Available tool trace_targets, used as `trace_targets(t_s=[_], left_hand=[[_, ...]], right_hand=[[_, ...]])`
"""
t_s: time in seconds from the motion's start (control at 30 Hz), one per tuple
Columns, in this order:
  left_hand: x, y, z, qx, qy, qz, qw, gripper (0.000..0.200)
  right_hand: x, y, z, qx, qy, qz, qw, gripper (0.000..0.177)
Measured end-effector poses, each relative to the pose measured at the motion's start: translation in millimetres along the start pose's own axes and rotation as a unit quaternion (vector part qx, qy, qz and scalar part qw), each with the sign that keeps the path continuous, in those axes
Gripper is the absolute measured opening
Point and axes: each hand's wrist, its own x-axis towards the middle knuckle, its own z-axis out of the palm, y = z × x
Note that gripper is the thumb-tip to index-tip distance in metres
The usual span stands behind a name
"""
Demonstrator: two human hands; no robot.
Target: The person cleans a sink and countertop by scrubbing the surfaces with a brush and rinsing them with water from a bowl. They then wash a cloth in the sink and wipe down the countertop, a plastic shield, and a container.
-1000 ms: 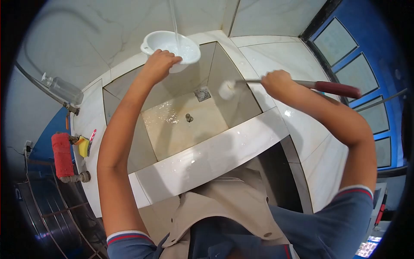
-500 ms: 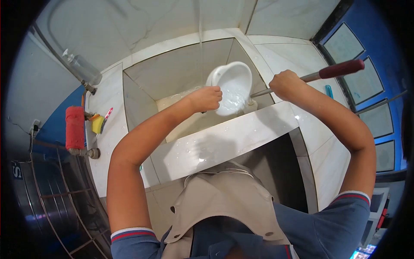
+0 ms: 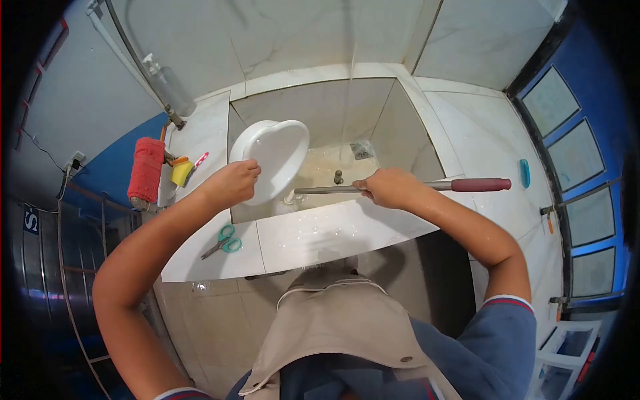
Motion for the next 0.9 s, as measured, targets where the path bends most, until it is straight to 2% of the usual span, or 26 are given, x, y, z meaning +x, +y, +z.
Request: trace_targets(t_s=[0.07, 0.17, 0.23, 0.27, 0.33, 0.37, 0.43, 0.47, 0.53, 0.57, 0.63, 0.67, 0.73, 0.77, 0.8, 0.83, 0.9], left_hand=[[0.6, -6.4, -0.7, 0.013, -0.019, -0.003, 1.0, 0.009], [16.1, -17.2, 4.8, -0.013, -0.011, -0.06, 0.998, 0.009], [32.7, -33.2, 12.1, -0.076, 0.046, -0.129, 0.988, 0.008], [44.3, -41.8, 15.0, -0.071, 0.051, -0.131, 0.987, 0.008], [69.9, -56.9, 21.4, -0.222, 0.128, -0.167, 0.952, 0.008], [86.6, -62.3, 25.2, -0.218, 0.132, -0.171, 0.952, 0.008], [127.9, -69.7, 32.6, -0.266, 0.22, -0.211, 0.914, 0.011], [148.2, -73.6, 33.2, -0.264, 0.223, -0.218, 0.913, 0.011], [187.4, -79.0, 33.4, -0.302, 0.289, -0.265, 0.869, 0.012], [204.4, -80.4, 37.5, -0.299, 0.29, -0.269, 0.868, 0.012], [229.9, -79.0, 40.2, -0.339, 0.301, -0.3, 0.84, 0.012], [237.0, -78.1, 41.1, -0.338, 0.298, -0.305, 0.839, 0.012], [245.5, -77.6, 40.3, -0.36, 0.288, -0.313, 0.831, 0.012], [248.6, -77.3, 39.8, -0.359, 0.283, -0.318, 0.83, 0.012], [250.9, -76.9, 38.8, -0.375, 0.276, -0.329, 0.822, 0.011], [252.6, -77.2, 38.4, -0.39, 0.268, -0.34, 0.812, 0.009], [254.8, -81.1, 40.1, -0.424, 0.258, -0.352, 0.793, 0.01]], right_hand=[[-1.3, 11.2, -4.1, 0.014, 0.001, 0.027, 1.0, 0.024], [-22.1, 61.9, 1.5, 0.023, 0.078, 0.119, 0.99, 0.025], [-46.3, 98.3, 3.5, 0.025, 0.145, 0.189, 0.971, 0.025], [-58.2, 120.1, 8.6, 0.026, 0.183, 0.224, 0.957, 0.026], [-82.6, 159.3, 15.9, 0.051, 0.235, 0.302, 0.923, 0.028], [-91.6, 180.9, 23.2, 0.046, 0.24, 0.301, 0.922, 0.028], [-100.3, 227.9, 46.6, 0.091, 0.332, 0.349, 0.872, 0.026], [-98.8, 252.5, 58.2, 0.086, 0.335, 0.344, 0.873, 0.026], [-89.0, 298.3, 88.2, 0.052, 0.341, 0.369, 0.863, 0.023], [-79.2, 322.4, 101.4, 0.049, 0.344, 0.366, 0.864, 0.023], [-58.2, 349.1, 103.6, -0.037, 0.207, 0.454, 0.866, 0.02], [-43.9, 350.9, 94.7, -0.055, 0.221, 0.464, 0.856, 0.022], [20.5, 380.3, 93.6, -0.182, 0.386, 0.348, 0.835, 0.023], [56.4, 367.6, 57.2, -0.102, 0.352, 0.284, 0.886, 0.022], [95.6, 338.1, 21.1, 0.054, 0.364, 0.259, 0.893, 0.021], [134.5, 308.7, -5.0, 0.098, 0.416, 0.125, 0.895, 0.019], [198.5, 241.5, -56.4, 0.254, 0.327, 0.023, 0.91, 0.019]])
